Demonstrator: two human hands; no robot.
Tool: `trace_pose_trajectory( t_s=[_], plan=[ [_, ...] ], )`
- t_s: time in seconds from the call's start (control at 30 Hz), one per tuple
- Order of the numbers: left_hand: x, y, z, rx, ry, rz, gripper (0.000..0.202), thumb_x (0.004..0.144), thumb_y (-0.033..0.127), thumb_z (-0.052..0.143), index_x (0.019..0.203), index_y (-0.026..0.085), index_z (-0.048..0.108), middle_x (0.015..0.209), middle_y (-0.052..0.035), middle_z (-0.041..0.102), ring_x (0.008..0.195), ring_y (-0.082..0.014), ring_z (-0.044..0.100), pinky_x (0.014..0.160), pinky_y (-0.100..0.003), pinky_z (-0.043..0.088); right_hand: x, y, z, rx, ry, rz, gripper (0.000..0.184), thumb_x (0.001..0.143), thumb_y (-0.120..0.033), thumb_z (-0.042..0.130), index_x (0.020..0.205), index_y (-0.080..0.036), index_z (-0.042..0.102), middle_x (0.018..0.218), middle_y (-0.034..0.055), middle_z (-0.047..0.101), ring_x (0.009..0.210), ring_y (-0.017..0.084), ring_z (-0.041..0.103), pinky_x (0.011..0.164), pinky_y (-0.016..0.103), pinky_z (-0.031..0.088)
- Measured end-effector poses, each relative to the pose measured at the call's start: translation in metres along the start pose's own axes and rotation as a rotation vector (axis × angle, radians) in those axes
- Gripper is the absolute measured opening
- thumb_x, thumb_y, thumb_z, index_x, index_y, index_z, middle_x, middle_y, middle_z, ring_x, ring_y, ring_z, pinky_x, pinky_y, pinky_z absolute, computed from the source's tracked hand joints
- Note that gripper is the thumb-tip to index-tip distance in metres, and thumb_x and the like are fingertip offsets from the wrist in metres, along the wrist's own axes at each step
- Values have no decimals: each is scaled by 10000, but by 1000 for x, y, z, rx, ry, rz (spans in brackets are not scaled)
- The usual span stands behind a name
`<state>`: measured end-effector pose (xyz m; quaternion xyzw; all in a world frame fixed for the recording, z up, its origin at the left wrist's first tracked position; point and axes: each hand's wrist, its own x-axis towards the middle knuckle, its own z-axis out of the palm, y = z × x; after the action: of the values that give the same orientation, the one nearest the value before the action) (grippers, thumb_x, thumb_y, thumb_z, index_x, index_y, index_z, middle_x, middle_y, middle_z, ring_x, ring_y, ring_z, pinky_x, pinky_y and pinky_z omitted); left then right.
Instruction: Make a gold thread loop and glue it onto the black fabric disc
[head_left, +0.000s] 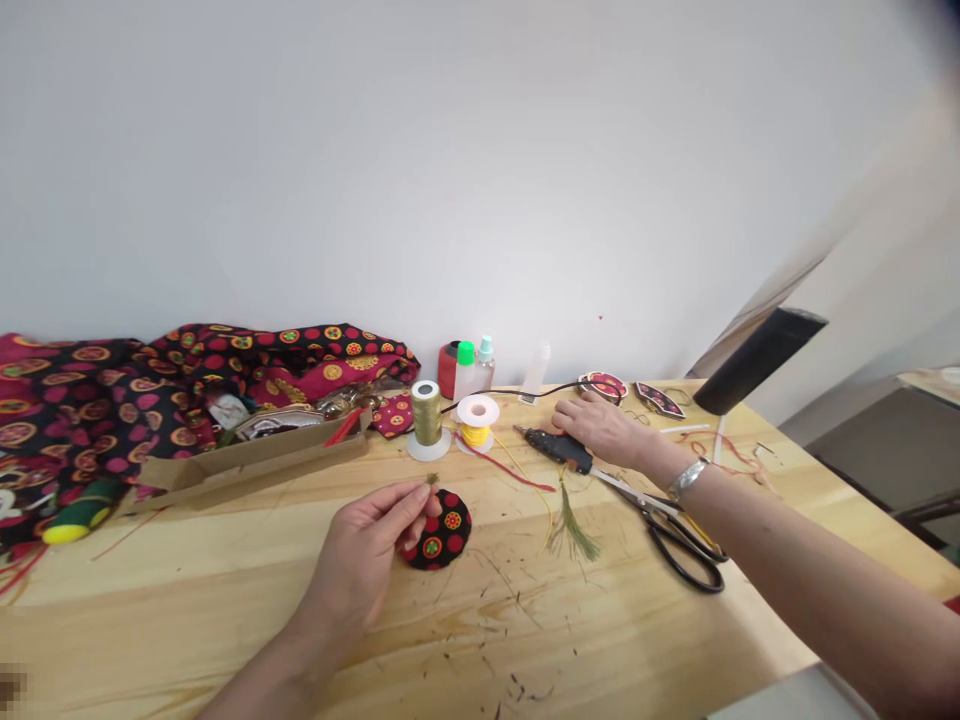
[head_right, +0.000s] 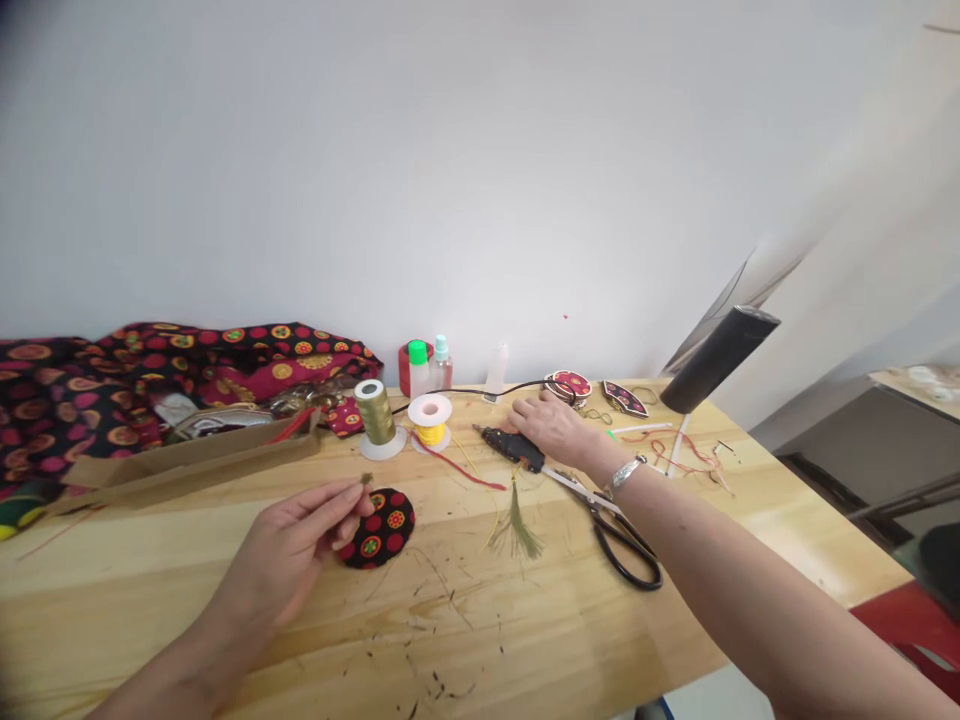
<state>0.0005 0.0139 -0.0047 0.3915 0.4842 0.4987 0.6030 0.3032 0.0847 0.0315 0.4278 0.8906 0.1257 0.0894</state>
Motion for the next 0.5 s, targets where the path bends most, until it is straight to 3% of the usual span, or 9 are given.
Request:
trace_pose_trajectory(
  t_s=[0.17,0.23,0.3,0.4,0.5],
  plan=[
    [-1,0,0,10,-1,-16,227,631,337,733,652,113,699,602,-25,630,483,-72,410,473,-213,308,-5,11,4,-28,19,37,396,765,73,396,1043,-160,553,987,100,570,901,201,526,829,328,324],
    [-2,0,1,13,-5,-22,226,645,340,724,653,115,699,598,-22,628,486,-73,409,482,-215,312,-9,1,-3,-7,53,76,449,751,78,401,1100,-164,547,1005,106,579,932,213,530,850,349,333],
    [-3,-2,1,23,-22,-23,224,667,341,709,654,117,698,603,-23,631,492,-72,409,488,-214,314,-10,-21,-13,125,127,151,380,774,24,435,1070,-166,577,993,107,594,927,223,538,833,357,361],
    [-5,-3,1,44,-57,-25,216,690,336,690,673,121,701,620,-30,644,492,-71,407,491,-213,311,-4,-74,-26,633,223,289,224,836,-151,500,1034,-173,603,974,90,611,836,187,562,743,315,423],
    [-8,-3,2,67,-110,-25,200,712,321,670,673,127,696,617,-25,635,494,-73,410,497,-216,313,11,-125,-26,1329,152,391,295,783,-271,611,1059,-168,598,805,35,623,670,141,555,630,280,450]
  ],
)
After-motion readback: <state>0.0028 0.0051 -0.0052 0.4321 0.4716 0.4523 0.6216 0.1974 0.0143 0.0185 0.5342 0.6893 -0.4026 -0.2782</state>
